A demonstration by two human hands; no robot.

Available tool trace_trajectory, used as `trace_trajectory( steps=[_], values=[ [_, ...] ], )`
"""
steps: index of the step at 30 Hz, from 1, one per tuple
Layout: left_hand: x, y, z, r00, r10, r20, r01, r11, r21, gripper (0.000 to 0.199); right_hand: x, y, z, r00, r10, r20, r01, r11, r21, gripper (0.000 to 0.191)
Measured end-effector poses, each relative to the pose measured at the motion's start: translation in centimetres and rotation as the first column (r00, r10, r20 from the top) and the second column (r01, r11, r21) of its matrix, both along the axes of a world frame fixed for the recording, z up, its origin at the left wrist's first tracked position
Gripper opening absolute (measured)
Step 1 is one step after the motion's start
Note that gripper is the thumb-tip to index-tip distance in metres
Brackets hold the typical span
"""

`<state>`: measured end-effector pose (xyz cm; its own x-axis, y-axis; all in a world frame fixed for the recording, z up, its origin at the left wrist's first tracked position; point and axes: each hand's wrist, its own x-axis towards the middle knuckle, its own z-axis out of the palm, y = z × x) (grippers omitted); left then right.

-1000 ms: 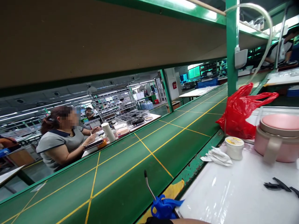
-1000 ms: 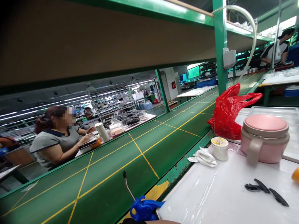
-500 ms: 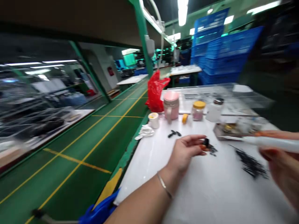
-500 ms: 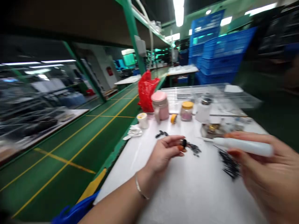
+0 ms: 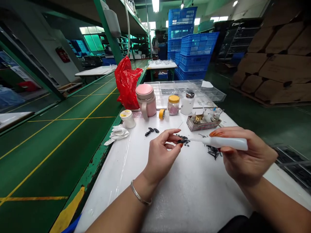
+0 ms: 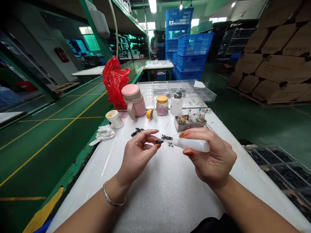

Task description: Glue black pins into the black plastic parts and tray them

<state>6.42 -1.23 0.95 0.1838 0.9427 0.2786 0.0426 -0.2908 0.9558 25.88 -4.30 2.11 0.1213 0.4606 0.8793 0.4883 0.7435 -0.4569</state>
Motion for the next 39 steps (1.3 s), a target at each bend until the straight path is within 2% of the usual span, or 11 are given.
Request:
trace_trajectory(
  steps=[3,6,16,21,24,26,29,31,33,35,39],
  values=[
    [0.0,-0.1,-0.1,0.999,0.003,-0.053,0.002,0.995,0.096,0.038,-0.3,0.2,-0.1,0.997,0.081,0.000,-0.080,0.995,0.059,0.017],
    [0.0,-0.2,-0.3,0.995,0.016,-0.099,0.001,0.985,0.174,0.042,-0.5,0.2,-0.2,0.993,0.120,0.022,-0.121,0.992,0.037,0.017],
    [-0.2,-0.1,-0.5,0.979,0.054,-0.196,0.013,0.946,0.324,0.046,-0.4,0.0,-0.3,0.995,0.091,0.050,-0.092,0.996,0.010,0.016],
    [-0.2,-0.3,0.0,0.988,0.009,-0.153,0.019,0.984,0.178,0.042,-0.6,-0.1,-0.3,0.999,0.040,0.004,-0.039,0.997,-0.066,0.017],
    [-0.3,0.2,0.2,1.000,-0.012,-0.023,0.012,1.000,-0.002,0.038,0.1,1.0,0.1,0.980,0.063,-0.189,-0.076,0.995,-0.062,0.020],
    [-0.5,0.8,0.2,0.995,0.002,0.105,0.013,0.990,-0.144,0.041,1.3,2.3,0.4,0.918,0.111,-0.381,-0.166,0.979,-0.115,0.020],
    [-0.9,1.6,0.0,0.965,0.053,0.258,0.030,0.950,-0.309,0.044,3.8,4.3,0.9,0.859,0.020,-0.512,-0.231,0.907,-0.352,0.038],
    [-1.0,1.9,0.0,0.950,0.081,0.301,0.038,0.929,-0.369,0.043,5.3,5.1,1.0,0.944,-0.054,-0.325,-0.154,0.800,-0.580,0.039],
    [-1.1,2.0,0.0,0.944,0.086,0.320,0.049,0.918,-0.392,0.041,6.2,5.3,1.0,1.000,-0.011,0.024,0.026,0.651,-0.758,0.027],
    [-1.0,2.0,0.0,0.940,0.079,0.331,0.062,0.917,-0.393,0.039,6.4,5.4,0.8,0.943,0.098,0.318,0.219,0.539,-0.813,0.010],
    [-0.9,1.9,-0.1,0.933,0.085,0.350,0.058,0.923,-0.381,0.036,6.1,5.9,-0.3,0.818,0.173,0.548,0.419,0.473,-0.775,0.019]
  ],
)
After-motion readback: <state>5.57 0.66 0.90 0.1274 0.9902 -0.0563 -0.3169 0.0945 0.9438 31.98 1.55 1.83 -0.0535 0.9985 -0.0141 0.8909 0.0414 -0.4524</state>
